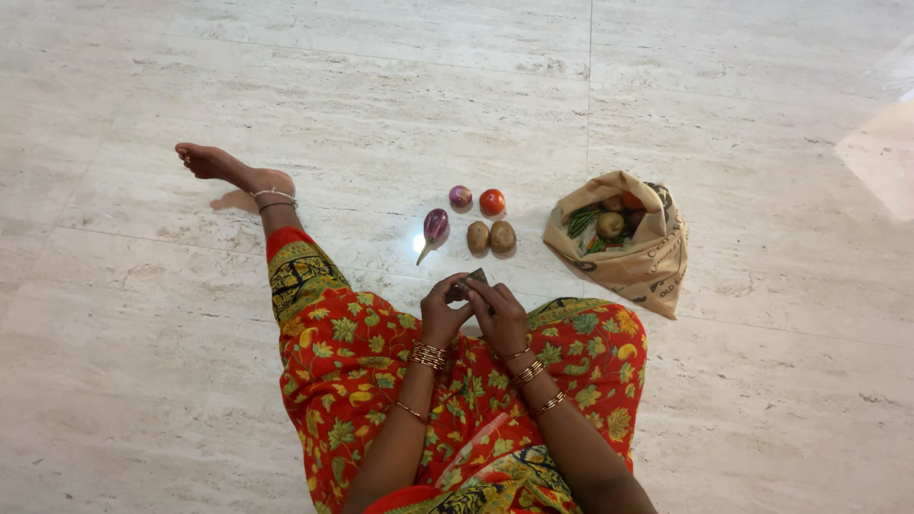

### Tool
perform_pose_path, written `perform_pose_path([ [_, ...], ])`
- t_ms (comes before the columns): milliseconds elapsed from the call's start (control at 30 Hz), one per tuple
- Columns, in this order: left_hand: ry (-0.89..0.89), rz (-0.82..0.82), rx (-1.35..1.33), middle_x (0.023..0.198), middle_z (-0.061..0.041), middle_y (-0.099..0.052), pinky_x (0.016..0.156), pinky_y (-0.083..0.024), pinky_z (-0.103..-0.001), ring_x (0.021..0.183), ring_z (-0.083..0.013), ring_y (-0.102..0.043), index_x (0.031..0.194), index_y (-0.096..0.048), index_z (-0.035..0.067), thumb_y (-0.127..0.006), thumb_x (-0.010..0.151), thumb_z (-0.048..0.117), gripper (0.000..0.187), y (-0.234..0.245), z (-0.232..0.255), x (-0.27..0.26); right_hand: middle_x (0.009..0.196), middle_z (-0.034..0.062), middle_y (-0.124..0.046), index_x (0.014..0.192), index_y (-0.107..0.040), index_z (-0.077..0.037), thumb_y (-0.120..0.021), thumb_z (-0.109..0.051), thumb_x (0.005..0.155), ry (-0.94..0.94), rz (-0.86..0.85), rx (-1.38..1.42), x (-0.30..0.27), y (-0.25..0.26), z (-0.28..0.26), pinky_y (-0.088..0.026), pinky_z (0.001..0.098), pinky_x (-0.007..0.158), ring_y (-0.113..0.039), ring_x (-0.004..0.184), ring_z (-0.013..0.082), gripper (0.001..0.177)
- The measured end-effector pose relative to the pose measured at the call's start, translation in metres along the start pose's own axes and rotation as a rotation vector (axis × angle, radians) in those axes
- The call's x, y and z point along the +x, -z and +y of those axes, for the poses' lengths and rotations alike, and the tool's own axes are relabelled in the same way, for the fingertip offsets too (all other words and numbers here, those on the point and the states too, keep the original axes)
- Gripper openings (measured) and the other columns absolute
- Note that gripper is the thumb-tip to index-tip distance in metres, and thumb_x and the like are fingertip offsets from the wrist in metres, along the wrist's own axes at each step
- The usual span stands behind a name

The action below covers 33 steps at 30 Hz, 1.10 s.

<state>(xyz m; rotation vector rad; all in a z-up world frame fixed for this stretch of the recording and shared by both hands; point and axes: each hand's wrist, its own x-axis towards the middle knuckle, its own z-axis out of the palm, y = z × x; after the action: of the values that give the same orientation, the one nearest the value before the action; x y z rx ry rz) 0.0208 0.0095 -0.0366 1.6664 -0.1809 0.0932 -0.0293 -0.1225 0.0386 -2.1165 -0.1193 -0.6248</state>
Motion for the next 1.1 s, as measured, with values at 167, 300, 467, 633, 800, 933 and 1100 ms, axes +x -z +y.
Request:
perform_pose_path([
  [167,-0.032,-0.087,0.064,0.108,-0.005,-0.076,0.080,-0.062,-0.027,0.089,-0.0105,-0.073,0.122,-0.071,0.008,-0.089,0.078,0.016,0.048,0.000,0.023,0.014,0.100,0.0016,-0.073,0.123,-0.073,-0.011,-0.067,-0.017,0.101,-0.335,0.087,0.483,0.004,-0.013,0.046,-0.052,0.0267,0.068,-0.059,0.078,0.0084,0.024],
  [300,-0.095,-0.157,0.069,0.110,-0.004,-0.076,0.079,-0.061,-0.027,0.090,-0.0099,-0.072,0.124,-0.070,0.009,-0.089,0.077,0.017,0.051,0.009,0.023,0.023,0.085,0.0048,-0.064,0.122,-0.077,-0.009,-0.068,-0.018,0.101,-0.358,0.028,0.379,0.009,-0.014,0.065,-0.047,0.0289,0.064,-0.053,0.070,0.0123,0.024],
  [467,0.003,-0.139,-0.054,0.108,-0.004,-0.076,0.081,-0.061,-0.026,0.091,-0.0097,-0.071,0.127,-0.069,0.006,-0.088,0.080,0.014,0.052,0.015,-0.001,0.020,0.093,0.0087,-0.065,0.124,-0.074,-0.006,-0.070,-0.016,0.100,0.027,-0.034,0.110,0.020,-0.009,0.044,-0.053,0.0290,0.069,-0.065,0.082,0.0167,0.027],
  [633,0.083,-0.114,-0.160,0.113,-0.006,-0.075,0.085,-0.062,-0.027,0.096,-0.0110,-0.072,0.129,-0.066,0.004,-0.085,0.082,0.012,0.051,0.017,-0.025,0.020,0.094,0.0096,-0.065,0.125,-0.071,-0.007,-0.071,-0.015,0.097,0.047,-0.100,0.043,0.026,-0.009,0.022,-0.053,0.0305,0.062,-0.065,0.071,0.0181,0.029],
  [800,0.099,-0.119,-0.130,0.114,-0.006,-0.075,0.086,-0.063,-0.028,0.099,-0.0124,-0.073,0.129,-0.066,0.004,-0.084,0.083,0.012,0.050,0.013,-0.038,0.022,0.097,0.0080,-0.066,0.128,-0.069,-0.008,-0.072,-0.015,0.097,0.192,-0.043,-0.018,0.023,-0.014,0.022,-0.054,0.0312,0.064,-0.066,0.074,0.0178,0.032],
  [933,0.077,-0.124,-0.098,0.116,-0.008,-0.075,0.089,-0.064,-0.029,0.101,-0.0142,-0.075,0.128,-0.067,0.005,-0.084,0.083,0.011,0.048,0.012,-0.029,0.024,0.094,0.0085,-0.066,0.124,-0.071,-0.007,-0.072,-0.014,0.095,0.130,-0.025,0.003,0.017,-0.022,0.035,-0.053,0.0297,0.060,-0.065,0.068,0.0167,0.029],
  [1100,0.049,-0.149,-0.078,0.125,-0.008,-0.068,0.092,-0.064,-0.031,0.106,-0.0174,-0.073,0.126,-0.067,0.006,-0.087,0.080,0.009,0.051,0.010,-0.012,0.024,0.088,0.0092,-0.067,0.122,-0.074,-0.006,-0.068,-0.011,0.100,-0.141,-0.047,0.154,0.014,-0.033,0.079,-0.052,0.0314,0.063,-0.063,0.071,0.0191,0.024],
])
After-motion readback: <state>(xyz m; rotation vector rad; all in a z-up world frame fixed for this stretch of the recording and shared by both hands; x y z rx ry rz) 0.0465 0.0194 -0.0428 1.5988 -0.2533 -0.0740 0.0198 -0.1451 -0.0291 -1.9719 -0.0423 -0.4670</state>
